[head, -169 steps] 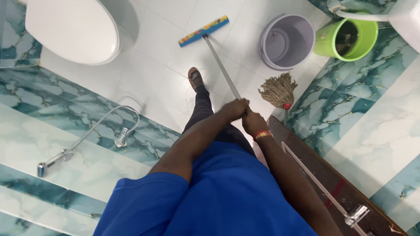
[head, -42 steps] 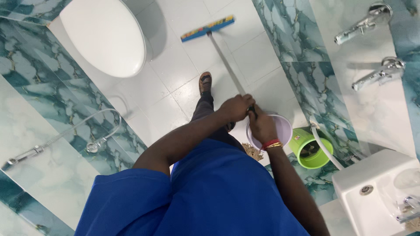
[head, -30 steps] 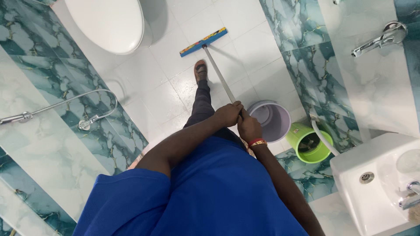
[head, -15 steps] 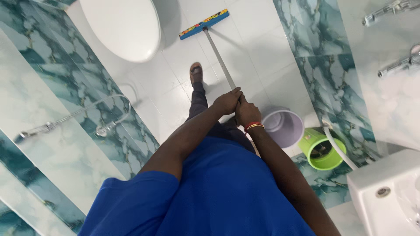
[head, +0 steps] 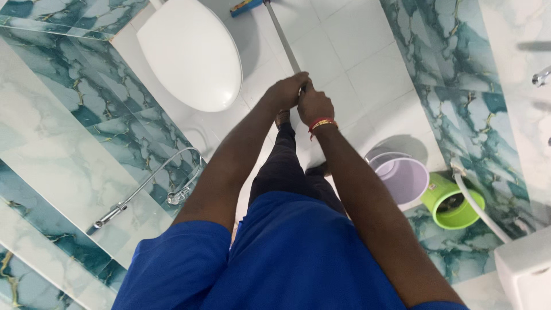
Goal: The person pushes water across a bathroom floor using a squeegee, maneuvering the tool around a bucket and a toilet.
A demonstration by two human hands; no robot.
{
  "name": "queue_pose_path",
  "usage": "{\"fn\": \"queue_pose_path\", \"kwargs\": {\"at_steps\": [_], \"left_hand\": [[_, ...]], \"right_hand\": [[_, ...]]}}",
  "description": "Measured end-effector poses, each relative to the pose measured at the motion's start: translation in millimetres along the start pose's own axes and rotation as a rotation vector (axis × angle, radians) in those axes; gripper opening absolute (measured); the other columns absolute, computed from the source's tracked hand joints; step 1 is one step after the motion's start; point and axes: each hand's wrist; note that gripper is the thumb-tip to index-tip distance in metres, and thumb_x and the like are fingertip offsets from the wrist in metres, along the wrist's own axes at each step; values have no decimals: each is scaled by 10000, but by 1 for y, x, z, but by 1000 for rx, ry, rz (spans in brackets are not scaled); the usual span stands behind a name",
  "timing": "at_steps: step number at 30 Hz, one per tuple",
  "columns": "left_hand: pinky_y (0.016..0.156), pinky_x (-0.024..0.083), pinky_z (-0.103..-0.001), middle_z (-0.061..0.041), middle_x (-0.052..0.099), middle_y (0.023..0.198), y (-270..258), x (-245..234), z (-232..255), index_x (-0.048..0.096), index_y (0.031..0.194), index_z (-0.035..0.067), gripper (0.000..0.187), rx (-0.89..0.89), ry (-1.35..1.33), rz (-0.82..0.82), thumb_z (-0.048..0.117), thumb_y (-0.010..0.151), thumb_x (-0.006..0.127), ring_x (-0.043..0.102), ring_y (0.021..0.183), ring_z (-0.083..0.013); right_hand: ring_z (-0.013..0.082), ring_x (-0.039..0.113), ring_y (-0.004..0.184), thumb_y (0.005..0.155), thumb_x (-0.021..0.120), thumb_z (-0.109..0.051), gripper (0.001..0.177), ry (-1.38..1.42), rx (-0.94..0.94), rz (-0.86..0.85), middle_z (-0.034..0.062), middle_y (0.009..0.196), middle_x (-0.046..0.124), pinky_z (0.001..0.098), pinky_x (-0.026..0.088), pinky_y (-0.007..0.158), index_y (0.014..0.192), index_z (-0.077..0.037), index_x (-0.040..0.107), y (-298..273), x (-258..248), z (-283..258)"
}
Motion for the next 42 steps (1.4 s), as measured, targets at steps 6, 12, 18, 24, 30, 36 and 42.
{"fn": "queue_pose_path", "kwargs": {"at_steps": [6,12,18,24,30,36,42], "left_hand": [[957,540,-420,-81,629,1237,-30,6,48,587,1223,123,401,164,-139,-119,139,852,738,663,1136,-297],[904,552,-448,-66,632,1238,-82,105,128,630,1202,143,342,333,-51,-314,250,896,739,688,1076,-308],[870,548,-466,-93,619,1191,-129,209,213,637,1185,137,338,433,139,-630,316,911,719,675,1063,-322],[917,560,-448,-101,643,1256,-165,333,258,641,1211,105,378,558,239,-675,235,863,709,680,1132,-318],[945,551,-457,-122,662,1224,-188,386,283,693,1177,117,383,480,378,-861,338,870,757,668,1155,-320],[951,547,-453,-112,668,1229,-179,413,271,690,1223,146,418,549,386,-886,318,850,765,658,1166,-313],[942,545,-469,-88,658,1264,-162,426,264,693,1180,156,269,442,279,-785,216,919,671,659,1167,-314]], "right_hand": [[491,699,842,1024,503,-312,367,113,-95,114,257,881,732,595,541,796,1332,-144,611,-68,-23,38],[471,704,774,1017,511,-332,387,211,75,85,238,795,723,579,560,721,1352,-157,595,-202,-19,132],[466,689,742,1022,524,-334,372,195,110,216,246,771,711,582,536,682,1334,-157,623,-320,17,231],[400,714,692,1052,500,-312,317,261,133,267,212,790,718,527,564,652,1270,-114,620,-396,72,328],[459,705,761,1002,563,-357,450,241,257,365,248,846,729,572,553,698,1410,-174,611,-430,138,382],[450,724,756,998,536,-363,486,275,306,291,235,854,738,560,575,709,1455,-198,549,-428,151,398],[430,720,711,1035,508,-392,452,177,264,176,222,798,733,563,557,637,1443,-199,528,-410,110,401]]}}
Point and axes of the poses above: each hand's wrist, its own y-axis towards the middle knuckle, its own x-axis out of the palm, z = x × y
